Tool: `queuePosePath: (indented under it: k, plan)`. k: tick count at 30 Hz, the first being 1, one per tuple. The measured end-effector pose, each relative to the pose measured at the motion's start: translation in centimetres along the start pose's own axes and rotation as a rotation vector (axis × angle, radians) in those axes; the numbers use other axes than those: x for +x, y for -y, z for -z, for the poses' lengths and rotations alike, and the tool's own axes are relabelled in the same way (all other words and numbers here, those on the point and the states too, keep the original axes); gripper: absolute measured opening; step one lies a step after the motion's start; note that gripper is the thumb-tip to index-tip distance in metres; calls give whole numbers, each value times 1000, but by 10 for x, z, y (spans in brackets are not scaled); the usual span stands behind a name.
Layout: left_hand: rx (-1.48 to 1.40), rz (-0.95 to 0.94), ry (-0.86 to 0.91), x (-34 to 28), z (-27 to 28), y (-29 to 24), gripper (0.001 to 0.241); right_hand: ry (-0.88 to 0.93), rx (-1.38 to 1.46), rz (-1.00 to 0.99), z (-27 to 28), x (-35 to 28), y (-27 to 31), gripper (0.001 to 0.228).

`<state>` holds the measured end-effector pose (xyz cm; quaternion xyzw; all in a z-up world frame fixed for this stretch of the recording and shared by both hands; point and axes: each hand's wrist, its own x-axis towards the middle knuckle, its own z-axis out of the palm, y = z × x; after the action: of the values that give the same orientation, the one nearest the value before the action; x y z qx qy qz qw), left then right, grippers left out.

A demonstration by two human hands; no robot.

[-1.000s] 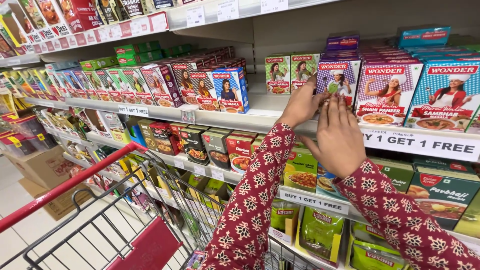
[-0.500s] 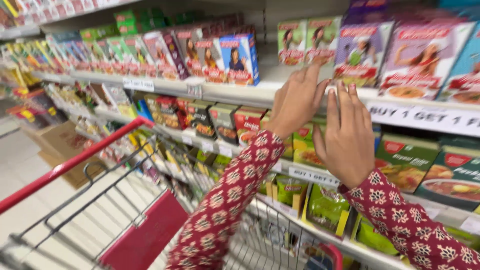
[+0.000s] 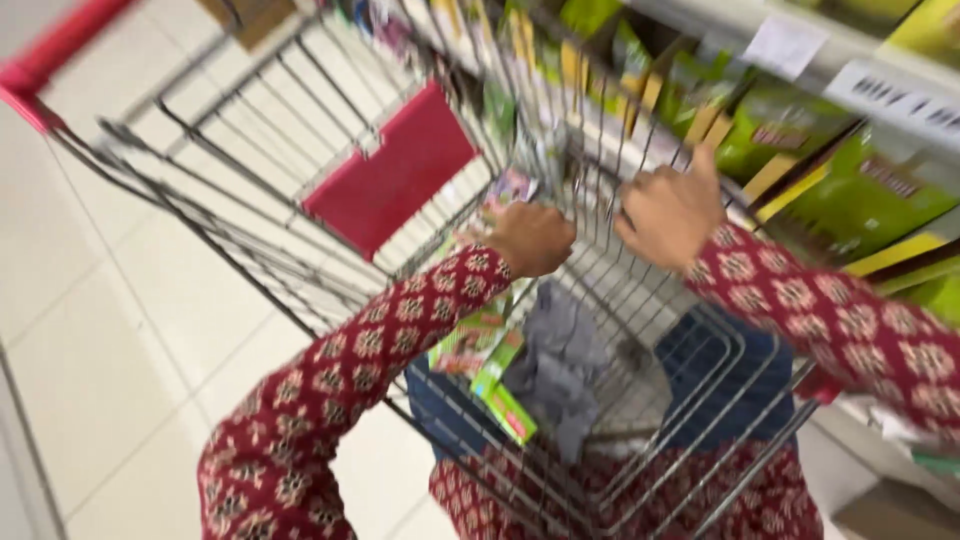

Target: Wiping small product boxes with a grey cloth and placing them in an organized manner on grocery store shelves from a shopping cart.

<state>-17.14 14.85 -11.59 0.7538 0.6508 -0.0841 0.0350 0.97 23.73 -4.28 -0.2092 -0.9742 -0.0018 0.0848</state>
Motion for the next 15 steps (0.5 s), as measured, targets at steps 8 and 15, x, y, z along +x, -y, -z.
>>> queuePosePath:
  k: [8,15]
  plan:
    - [-116,-359,193,18,-170,-28,85,-19,-591,145,-96,18,32,23]
    - [-225,-243,287,18,-253,-56,28,165,-196,210,-228,80,34,36]
